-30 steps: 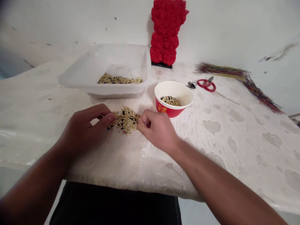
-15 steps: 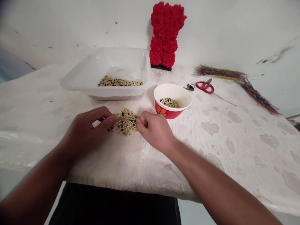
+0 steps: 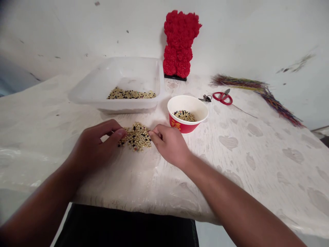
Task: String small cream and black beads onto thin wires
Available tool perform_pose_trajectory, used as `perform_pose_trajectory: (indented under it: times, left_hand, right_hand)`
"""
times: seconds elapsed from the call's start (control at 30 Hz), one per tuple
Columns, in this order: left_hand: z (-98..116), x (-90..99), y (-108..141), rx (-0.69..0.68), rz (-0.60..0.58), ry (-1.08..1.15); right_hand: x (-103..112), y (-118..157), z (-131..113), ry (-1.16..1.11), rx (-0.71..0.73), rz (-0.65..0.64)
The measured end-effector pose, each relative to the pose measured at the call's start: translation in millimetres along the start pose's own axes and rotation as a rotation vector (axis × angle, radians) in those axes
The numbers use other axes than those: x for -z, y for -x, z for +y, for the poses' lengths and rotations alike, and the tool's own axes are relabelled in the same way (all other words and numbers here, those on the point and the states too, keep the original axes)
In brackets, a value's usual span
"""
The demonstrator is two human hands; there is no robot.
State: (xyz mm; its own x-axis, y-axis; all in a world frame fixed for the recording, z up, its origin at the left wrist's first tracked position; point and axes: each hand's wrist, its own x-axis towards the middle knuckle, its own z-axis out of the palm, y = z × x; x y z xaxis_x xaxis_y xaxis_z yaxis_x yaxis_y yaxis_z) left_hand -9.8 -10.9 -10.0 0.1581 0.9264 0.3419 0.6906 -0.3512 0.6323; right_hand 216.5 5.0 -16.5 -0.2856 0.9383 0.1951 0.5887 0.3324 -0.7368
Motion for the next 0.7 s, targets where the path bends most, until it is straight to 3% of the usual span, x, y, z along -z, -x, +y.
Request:
perform_pose_trajectory:
  times: [0.2, 0.4, 0.5, 0.7]
  left_hand:
    - [0, 1.3, -1, -0.003, 0.016, 0.010]
    - [-2, 1.4, -2, -0.005, 0.025, 0.024]
    - [-3, 0.8, -2, -0.006, 0.018, 0.022]
    - [-4, 1.0, -1, 0.003, -0.006, 0.012]
  right_hand:
    - [6, 0, 1, -0.215, -0.055, -0.020]
    - [12, 4, -4, -0.935, -0.207, -0.282]
    - [13, 7, -6, -1.178, -0.220, -0.419]
    - [17, 8, -9, -1.341, -0.228, -0.506]
